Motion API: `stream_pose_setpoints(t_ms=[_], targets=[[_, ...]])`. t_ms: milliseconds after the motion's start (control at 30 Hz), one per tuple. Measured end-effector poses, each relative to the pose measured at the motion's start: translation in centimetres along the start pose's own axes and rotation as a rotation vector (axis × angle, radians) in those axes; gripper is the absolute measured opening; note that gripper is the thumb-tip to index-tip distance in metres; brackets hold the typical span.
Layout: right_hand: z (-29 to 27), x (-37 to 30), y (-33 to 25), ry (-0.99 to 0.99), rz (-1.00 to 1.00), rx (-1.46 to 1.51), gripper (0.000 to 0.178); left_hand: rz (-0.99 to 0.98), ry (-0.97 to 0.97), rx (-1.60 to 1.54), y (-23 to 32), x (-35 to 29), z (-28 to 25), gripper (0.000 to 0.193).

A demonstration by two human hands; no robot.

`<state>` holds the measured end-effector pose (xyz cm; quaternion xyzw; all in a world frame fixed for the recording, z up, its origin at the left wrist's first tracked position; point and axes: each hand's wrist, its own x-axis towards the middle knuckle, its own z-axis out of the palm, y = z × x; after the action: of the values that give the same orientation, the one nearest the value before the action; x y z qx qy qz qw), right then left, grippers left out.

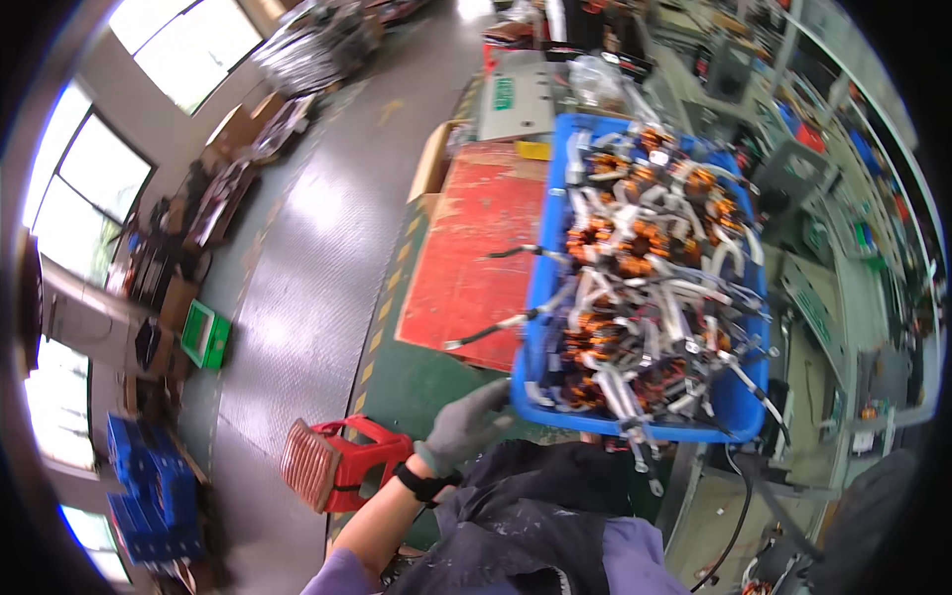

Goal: Assemble electronic components by screwdriving boards into a chassis and organizing wired inductors.

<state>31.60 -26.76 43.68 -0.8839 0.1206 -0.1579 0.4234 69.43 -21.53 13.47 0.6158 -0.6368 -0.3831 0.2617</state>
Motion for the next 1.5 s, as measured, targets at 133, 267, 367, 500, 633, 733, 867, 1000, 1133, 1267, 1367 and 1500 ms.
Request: stream_pose_setpoints(t_ms=[133,267,367,500,633,733,867,1000,1133,1267,1367,1500], targets=[[4.8,11.9,-3.9,-0.32,0.148,-0.213,0.054,0.072,-0.046,0.031,-4.0,-5.3,-3.8,0.045],[10.2,22.4,-1.8,-0.481,0.312,-0.004,0.052,-0.116,0.03,0.007,-11.3,-13.2,-9.8,0.043],[15.1,30.8,-1.7,-0.393,0.36,-0.437,0.037,-0.258,0.122,-0.052,-15.4,-16.7,-13.3,0.041],[16.4,37.9,5.7,-0.126,-0.149,-0.763,0.052,-0.378,0.25,-0.099,-20.3,-19.3,-17.9,0.041],[18.4,49.0,11.2,-0.197,-0.072,-0.57,0.05,-0.443,0.291,-0.096,-25.3,-18.8,-24.0,0.042],[21.4,60.4,14.8,-0.342,-0.012,-0.449,0.043,-0.496,0.372,-0.102,-29.3,-18.0,-29.9,0.042],[27.2,76.4,20.5,-0.431,-0.201,-0.445,0.035,-0.667,0.503,-0.115,-34.8,-19.8,-37.7,0.042],[38.5,91.2,17.4,-0.63,-0.206,-0.307,0.033,-0.944,0.716,-0.257,-37.7,-24.6,-44.3,0.048],[51.8,102.3,14.1,-0.963,-0.366,-0.161,0.036,-1.045,0.929,-0.439,-44.1,-29.1,-46.2,0.049],[64.3,112.0,8.3,-1.253,-0.405,-0.198,0.041,-1.178,1.19,-0.238,-48.9,-33.5,-50.0,0.027],[70.5,119.0,6.5,-1.32,-0.421,-0.242,0.044,-1.322,1.07,-0.473,-53.4,-37.4,-58.0,0.051],[74.7,129.0,5.5,-1.268,-0.251,-0.234,0.045,-1.224,1.116,-0.314,-61.2,-41.3,-72.8,0.043]])
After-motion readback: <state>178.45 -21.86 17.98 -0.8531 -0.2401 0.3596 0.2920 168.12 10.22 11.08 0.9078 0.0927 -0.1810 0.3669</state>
